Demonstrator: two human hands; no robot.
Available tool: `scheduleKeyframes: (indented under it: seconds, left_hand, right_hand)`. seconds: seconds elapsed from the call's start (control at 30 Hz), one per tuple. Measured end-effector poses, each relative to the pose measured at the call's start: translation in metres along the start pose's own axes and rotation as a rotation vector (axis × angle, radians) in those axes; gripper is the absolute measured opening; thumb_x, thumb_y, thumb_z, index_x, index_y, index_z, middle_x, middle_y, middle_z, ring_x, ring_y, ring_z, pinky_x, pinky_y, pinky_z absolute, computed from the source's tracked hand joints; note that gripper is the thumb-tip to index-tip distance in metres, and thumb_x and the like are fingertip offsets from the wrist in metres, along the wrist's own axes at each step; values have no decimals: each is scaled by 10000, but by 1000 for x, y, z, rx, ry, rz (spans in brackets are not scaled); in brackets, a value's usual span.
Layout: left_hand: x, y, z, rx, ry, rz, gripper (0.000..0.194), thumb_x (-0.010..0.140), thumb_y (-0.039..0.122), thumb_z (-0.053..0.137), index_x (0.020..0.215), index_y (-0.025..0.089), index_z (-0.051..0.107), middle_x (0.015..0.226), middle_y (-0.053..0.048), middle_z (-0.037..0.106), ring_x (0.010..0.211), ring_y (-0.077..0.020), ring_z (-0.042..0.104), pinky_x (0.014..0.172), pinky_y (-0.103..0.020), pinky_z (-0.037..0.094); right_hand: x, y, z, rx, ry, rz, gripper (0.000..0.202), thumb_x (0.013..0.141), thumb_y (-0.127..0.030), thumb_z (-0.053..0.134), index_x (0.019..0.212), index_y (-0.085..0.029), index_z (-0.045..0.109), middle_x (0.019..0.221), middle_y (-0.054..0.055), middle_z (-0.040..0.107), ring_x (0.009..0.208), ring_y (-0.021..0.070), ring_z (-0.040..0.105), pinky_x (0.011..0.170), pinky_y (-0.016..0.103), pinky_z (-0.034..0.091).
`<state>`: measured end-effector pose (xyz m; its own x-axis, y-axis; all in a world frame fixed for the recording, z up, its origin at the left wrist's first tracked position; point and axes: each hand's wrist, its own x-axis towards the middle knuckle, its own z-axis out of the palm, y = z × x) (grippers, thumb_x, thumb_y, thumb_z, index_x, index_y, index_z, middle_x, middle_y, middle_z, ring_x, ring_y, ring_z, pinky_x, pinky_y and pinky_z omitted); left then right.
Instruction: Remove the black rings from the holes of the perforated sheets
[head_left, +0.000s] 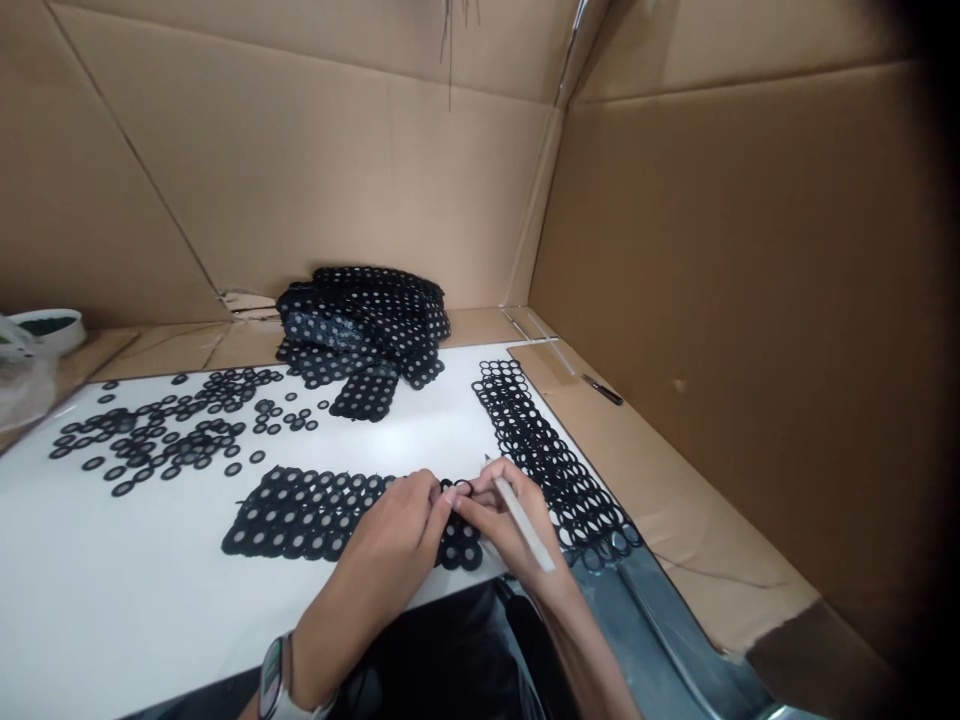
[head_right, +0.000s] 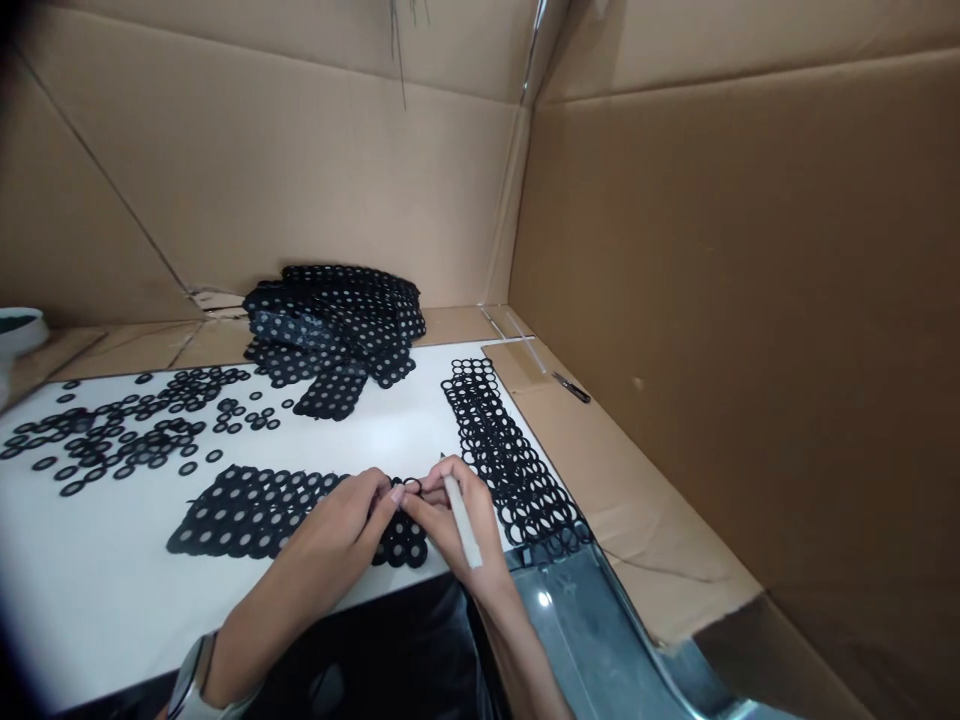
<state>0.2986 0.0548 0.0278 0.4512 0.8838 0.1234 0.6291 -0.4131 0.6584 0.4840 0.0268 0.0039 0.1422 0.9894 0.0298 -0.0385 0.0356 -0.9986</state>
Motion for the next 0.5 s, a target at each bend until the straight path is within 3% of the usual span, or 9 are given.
scheduleKeyframes:
  seconds: [0.27, 0.37, 0.5]
  left_hand:
    - [-12, -7, -19, -140, -138, 42, 340, 1190, 419, 276, 983, 267, 499, 979, -22, 602, 907, -224, 604, 849, -403, 465]
    - [-15, -13, -22, -172, -134, 74, 358, 1195, 405, 235, 989, 266, 493, 986, -23, 592, 917, -221, 593, 878, -409, 460]
    - [-14, -20, -33, -117, -64, -8, 383, 1188, 464, 240, 910, 270, 419, 866, -5, 563, 794, -223, 564, 752, -396, 432]
  right_hand:
    - [-2, -9, 7, 157, -122, 27, 553, 794, -411, 1001, 801, -252, 471, 913, 46, 810, 894, 246, 774, 816, 344, 595]
    - [0, -8, 17, 274, -123, 37, 589, 769, -372, 1017, 797, -250, 441, 905, 24, 800, 851, 208, 743, 831, 328, 588]
    - [4, -5, 29, 348, -101, 15, 617, 775, -369, 1014, 818, -252, 410, 907, 5, 780, 808, 175, 703, 825, 311, 565]
